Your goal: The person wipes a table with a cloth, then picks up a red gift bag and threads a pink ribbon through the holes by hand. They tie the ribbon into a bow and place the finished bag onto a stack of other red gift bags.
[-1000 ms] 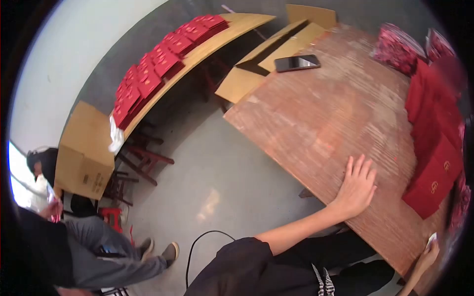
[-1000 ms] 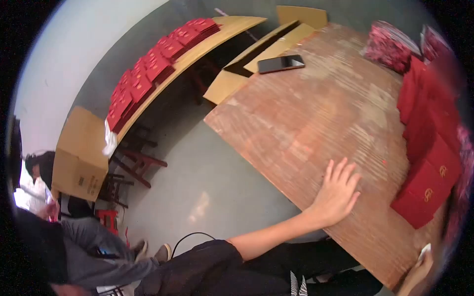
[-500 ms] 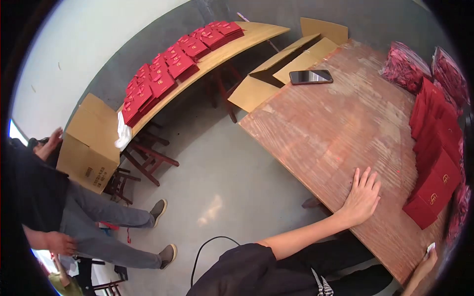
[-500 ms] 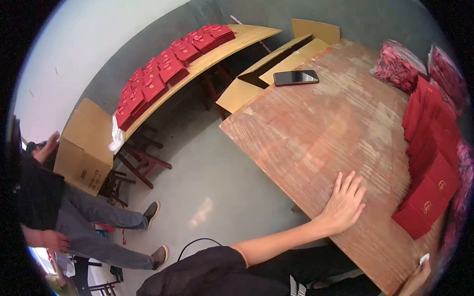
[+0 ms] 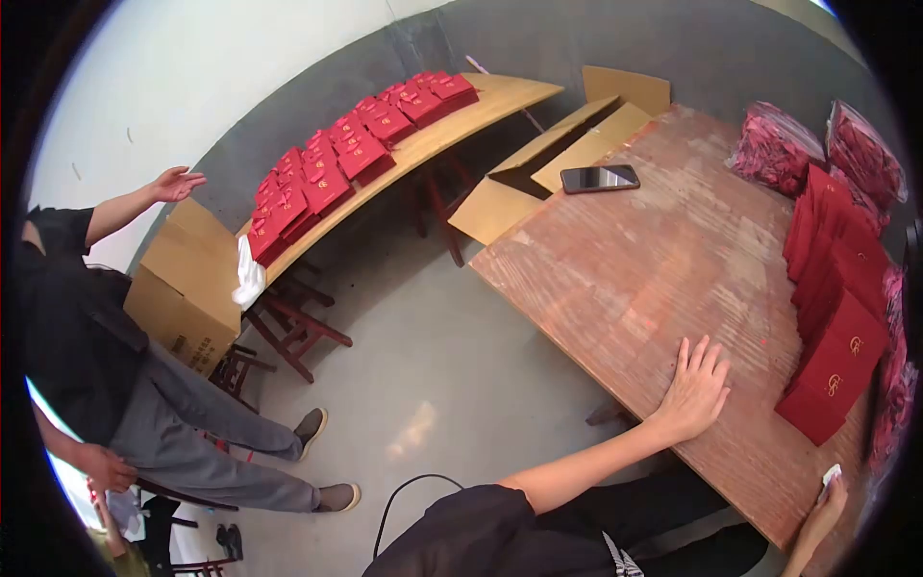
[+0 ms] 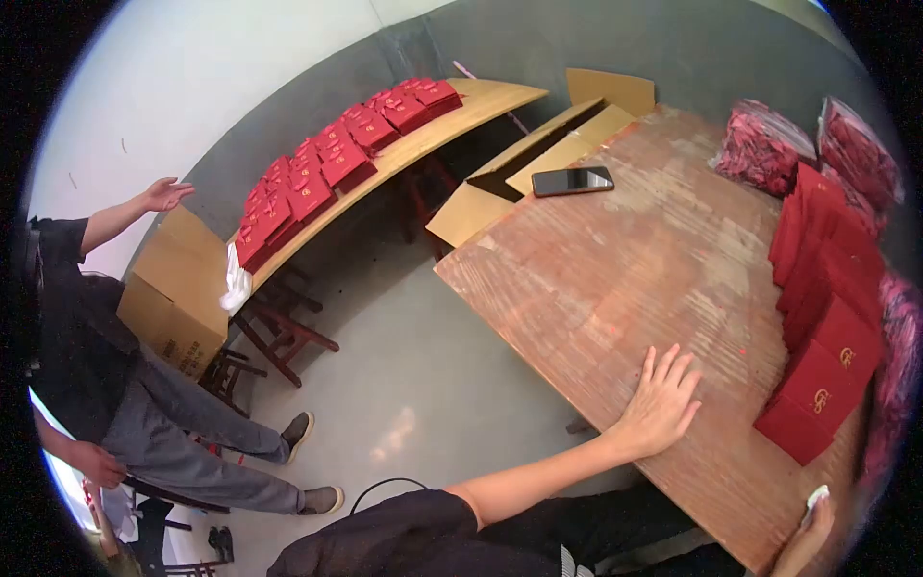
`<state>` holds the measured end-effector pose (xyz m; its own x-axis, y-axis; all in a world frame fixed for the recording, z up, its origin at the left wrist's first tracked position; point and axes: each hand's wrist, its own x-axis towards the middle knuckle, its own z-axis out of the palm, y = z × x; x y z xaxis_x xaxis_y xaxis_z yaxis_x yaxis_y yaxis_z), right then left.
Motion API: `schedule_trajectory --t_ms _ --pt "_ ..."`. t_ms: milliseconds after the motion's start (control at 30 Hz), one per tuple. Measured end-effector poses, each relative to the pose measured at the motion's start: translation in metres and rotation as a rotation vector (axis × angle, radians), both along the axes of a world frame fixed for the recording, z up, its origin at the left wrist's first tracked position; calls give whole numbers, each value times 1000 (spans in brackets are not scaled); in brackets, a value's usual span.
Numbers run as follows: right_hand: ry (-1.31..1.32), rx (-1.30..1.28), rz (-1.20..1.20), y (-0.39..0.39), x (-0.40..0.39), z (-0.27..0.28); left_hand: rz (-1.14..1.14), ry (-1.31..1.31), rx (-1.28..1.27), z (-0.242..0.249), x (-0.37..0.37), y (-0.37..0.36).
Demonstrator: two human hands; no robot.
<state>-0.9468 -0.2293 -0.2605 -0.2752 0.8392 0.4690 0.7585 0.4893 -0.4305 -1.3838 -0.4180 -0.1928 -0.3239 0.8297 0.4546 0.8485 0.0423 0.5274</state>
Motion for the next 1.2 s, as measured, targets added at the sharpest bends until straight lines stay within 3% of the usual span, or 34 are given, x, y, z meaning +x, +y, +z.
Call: schedule_trajectory --t_ms 33,133,200,233,333,567,1000,1067,1133,1167,1200 --pt "238 -15 0 39 39 -40 6 3 0 -1 0 0" --pt "383 -135 -120 48 56 -30 8 16 -7 0 -1 0" --pt "-179 28 -172 29 47 -14 -5 14 -15 0 1 -1" --pt "-299 29 -189 8 23 12 0 22 -16 1 1 -1" --pt "-278 203 -130 6 22 4 7 34 -19 -1 0 1" --pt "-331 139 -166 -18 -8 31 8 61 1 -4 0 1" --pt "-298 113 -155 -35 -27 26 23 85 -11 -4 0 3" --pt "-298 181 -139 -30 -26 20 3 -3 73 -6 -2 4" --pt "-247 79 -160 -21 -20 11 -13 -132 191 -6 -9 5" --pt "-227 197 -119 -16 -18 4 6 -112 197 -6 -18 3" --pt "-213 202 -101 -10 -16 -1 -61 -372 300 -6 -28 1"
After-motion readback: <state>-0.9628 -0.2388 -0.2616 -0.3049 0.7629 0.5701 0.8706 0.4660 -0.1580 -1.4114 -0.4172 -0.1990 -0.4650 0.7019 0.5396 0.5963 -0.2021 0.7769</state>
